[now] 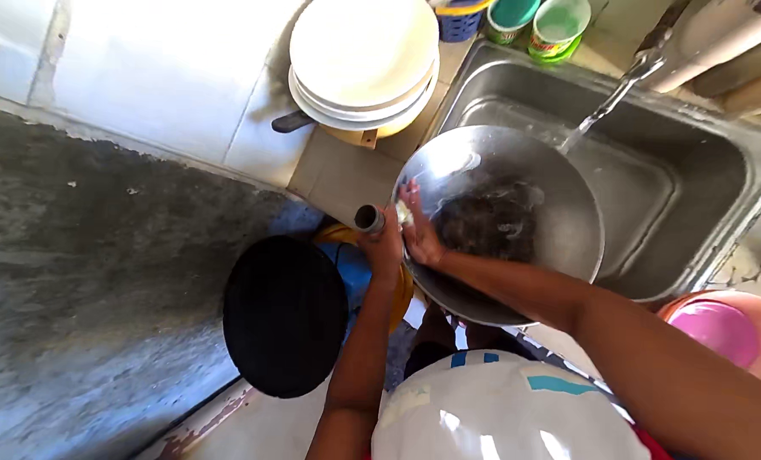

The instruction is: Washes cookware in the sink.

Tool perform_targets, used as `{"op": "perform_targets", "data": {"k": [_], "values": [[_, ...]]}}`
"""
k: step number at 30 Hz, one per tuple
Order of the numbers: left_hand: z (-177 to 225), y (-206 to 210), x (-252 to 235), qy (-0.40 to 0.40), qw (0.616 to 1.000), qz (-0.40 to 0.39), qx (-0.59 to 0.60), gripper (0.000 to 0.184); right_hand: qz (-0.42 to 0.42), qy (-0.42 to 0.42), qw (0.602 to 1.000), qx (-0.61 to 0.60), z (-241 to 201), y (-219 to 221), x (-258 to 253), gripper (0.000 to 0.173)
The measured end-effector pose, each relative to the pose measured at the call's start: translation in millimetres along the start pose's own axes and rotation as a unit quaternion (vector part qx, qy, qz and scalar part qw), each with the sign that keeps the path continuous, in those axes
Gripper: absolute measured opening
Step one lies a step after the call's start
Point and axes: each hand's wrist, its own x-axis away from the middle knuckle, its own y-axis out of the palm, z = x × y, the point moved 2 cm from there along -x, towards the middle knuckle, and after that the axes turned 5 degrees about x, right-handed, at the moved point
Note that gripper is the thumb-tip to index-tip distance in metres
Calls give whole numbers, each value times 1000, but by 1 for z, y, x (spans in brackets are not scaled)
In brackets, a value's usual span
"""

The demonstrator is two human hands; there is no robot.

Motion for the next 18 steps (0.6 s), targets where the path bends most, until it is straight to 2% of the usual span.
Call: {"op": "perform_targets", "data": {"k": [2, 3, 5, 7, 10, 14, 16, 18], "values": [[9, 7, -11, -12, 999, -32, -15, 9, -12, -108, 990, -84, -1, -1, -29, 77], [13, 11, -16, -11, 998, -55, -27, 9, -17, -155, 986, -49, 11, -7, -48, 72], [17, 18, -20, -14, 994, -90, -67, 11, 5, -201, 974, 106, 38, -29, -85, 52], [16, 28, -16, -20, 990, -98, -100, 13, -2, -130, 955, 267, 72, -63, -109, 47], [18, 35, -7, -7, 989, -74, -129, 16, -2, 59, 893, 446, 118, -122, -107, 52], [16, 32, 6, 27, 993, -52, -107, 20, -53, 281, 804, 521, 123, -216, -52, 56], [15, 33, 10, 56, 993, -60, -86, 19, -61, 333, 776, 532, 111, -247, -15, 50], [14, 34, 18, 69, 992, -70, -75, 18, -55, 315, 766, 558, 103, -259, 18, 46]]}}
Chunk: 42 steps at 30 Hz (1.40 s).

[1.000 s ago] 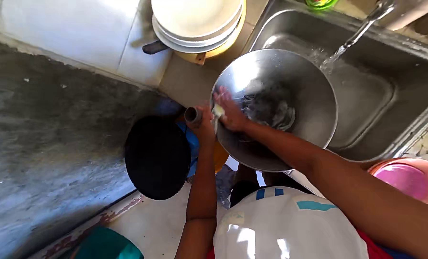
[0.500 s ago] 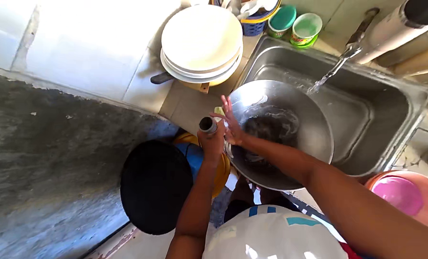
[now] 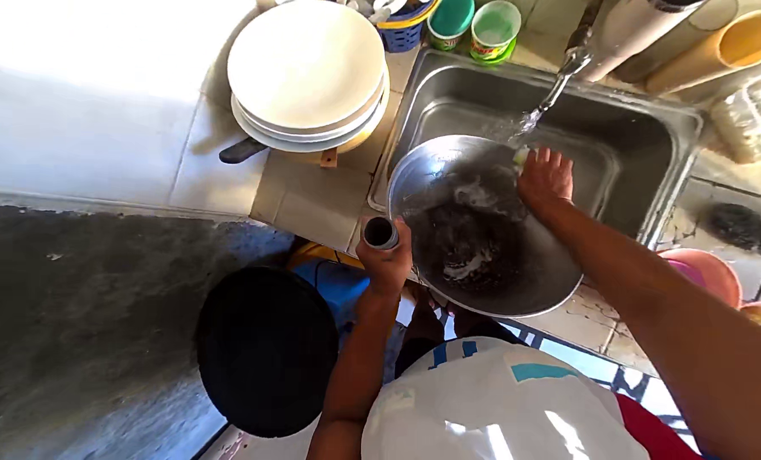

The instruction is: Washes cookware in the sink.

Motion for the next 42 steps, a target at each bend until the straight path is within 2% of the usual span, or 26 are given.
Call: {"op": "perform_targets", "data": {"k": [3, 4, 7, 8, 10, 13, 15, 16, 18, 20, 21, 23, 24, 26, 28, 30, 31, 32, 33, 35, 38, 40, 42], "values": [[6, 1, 7, -17, 1000, -22, 10, 19, 35, -37, 999, -3, 0, 16, 14, 77], [8, 1, 6, -32, 999, -31, 14, 19, 55, -47, 997, -24, -9, 26, 12, 82], [7, 2, -6, -79, 995, -56, -9, 19, 74, -99, 988, -88, -61, 64, 6, 73], [5, 2, -11, -88, 994, -60, -20, 19, 65, -101, 987, -107, -83, 70, 4, 78], [0, 3, -19, -84, 993, -72, -33, 21, 17, -98, 981, -166, -129, 62, 9, 89], [4, 10, -26, -40, 994, -89, -43, 23, -84, -134, 951, -264, -184, 35, 41, 73], [9, 14, -29, -23, 994, -98, -53, 23, -139, -145, 905, -376, -206, 7, 69, 66], [11, 16, -29, -19, 993, -98, -57, 22, -168, -151, 873, -432, -209, -13, 85, 61], [15, 18, -31, -24, 993, -96, -60, 21, -282, -154, 820, -474, -197, -82, 119, 53], [18, 19, -30, -28, 994, -84, -69, 19, -417, -150, 797, -410, -170, -147, 145, 50], [16, 22, -29, -22, 995, -67, -75, 19, -467, -174, 784, -370, -152, -152, 151, 50], [16, 27, -29, -8, 995, -38, -92, 21, -452, -302, 758, -362, -97, -94, 162, 52], [17, 28, -29, -6, 994, -34, -100, 22, -445, -328, 768, -324, -69, -67, 165, 53], [23, 30, -31, -12, 992, -35, -121, 21, -440, -313, 814, -214, -18, -41, 160, 54], [27, 29, -35, -41, 990, -62, -124, 20, -385, -305, 866, -94, 25, -23, 136, 57], [26, 27, -38, -61, 989, -97, -95, 20, -253, -341, 905, 1, 53, -1, 97, 59], [22, 25, -39, -60, 990, -111, -69, 20, -155, -353, 923, 14, 61, 11, 72, 60], [18, 20, -37, -55, 990, -127, -42, 21, -81, -341, 936, 20, 61, 19, 51, 61], [13, 14, -32, -54, 988, -147, -12, 21, -46, -306, 951, 15, 54, 24, 37, 60], [7, 9, -25, -43, 985, -164, 40, 20, -25, -221, 975, -4, 33, 36, 25, 69], [10, 7, -15, -27, 987, -151, 41, 17, -73, -150, 983, -75, -12, 53, 61, 82], [7, 9, -14, -39, 991, -121, 29, 17, -140, -143, 972, -125, -48, 44, 100, 86], [2, 10, -11, -43, 993, -104, 43, 17, -184, -169, 950, -187, -97, 19, 140, 75]]}}
